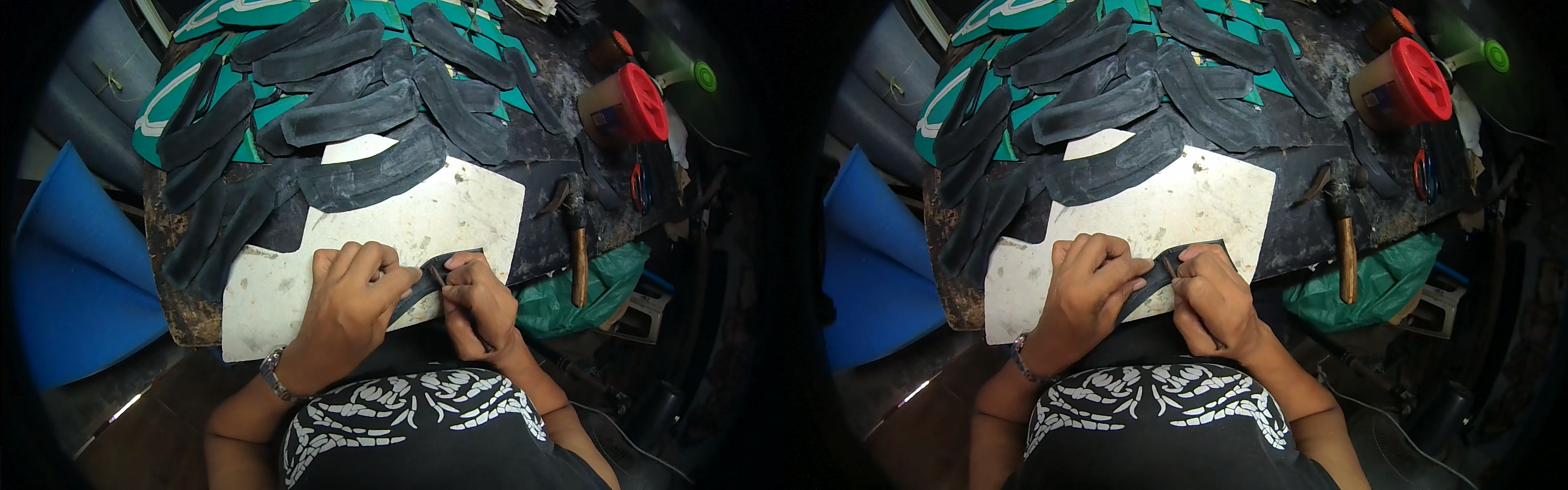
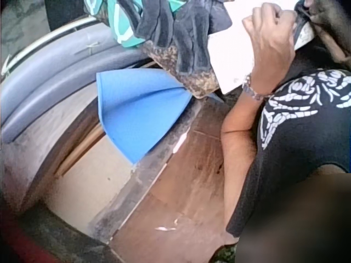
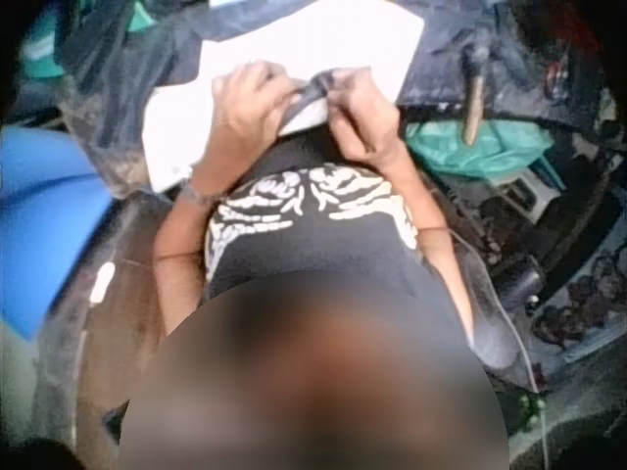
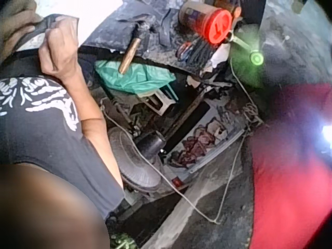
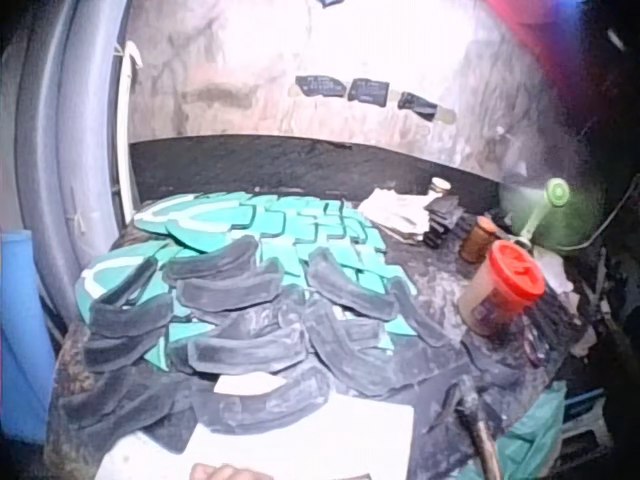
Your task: The person repeatedly picks up black rubber pieces from a pile, places them on a white board, and uses a hammer to flatten and shape them. The person turns the pieces over and continues hammering different sections before setting them aside.
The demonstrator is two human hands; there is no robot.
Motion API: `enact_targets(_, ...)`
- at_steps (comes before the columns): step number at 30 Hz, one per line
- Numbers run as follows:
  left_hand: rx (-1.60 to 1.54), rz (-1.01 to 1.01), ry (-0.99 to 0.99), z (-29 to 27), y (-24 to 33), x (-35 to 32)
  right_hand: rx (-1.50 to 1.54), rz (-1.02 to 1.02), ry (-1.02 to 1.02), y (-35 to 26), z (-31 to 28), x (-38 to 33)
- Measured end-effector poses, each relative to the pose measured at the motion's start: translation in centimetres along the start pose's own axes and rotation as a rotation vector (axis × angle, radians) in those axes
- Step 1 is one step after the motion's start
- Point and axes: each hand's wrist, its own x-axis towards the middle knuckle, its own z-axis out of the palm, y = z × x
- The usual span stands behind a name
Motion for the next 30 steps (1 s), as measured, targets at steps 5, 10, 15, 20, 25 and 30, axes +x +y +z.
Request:
enact_targets(5,0.099,0.130,-0.017,-0.2,-0.6,0.1,-0.024,-0.028,-0.060,0.1,-0.2,0.0)
enact_targets(10,0.169,0.218,-0.025,-0.3,-1.2,0.2,-0.009,-0.054,-0.071,0.1,-0.3,-0.1)
enact_targets(15,0.189,0.249,-0.015,-0.2,-1.4,0.1,-0.009,-0.061,-0.107,0.1,-0.4,0.0)
enact_targets(20,0.180,0.242,-0.028,-0.3,-1.4,0.1,-0.080,-0.078,-0.171,-0.1,-0.4,0.3)
enact_targets(25,0.113,0.193,-0.014,-0.3,-1.3,0.1,-0.134,-0.146,-0.207,-0.2,0.0,0.4)
enact_targets(30,0.057,0.106,0.000,-0.4,-0.8,0.2,-0.125,-0.164,-0.191,0.0,0.5,0.3)
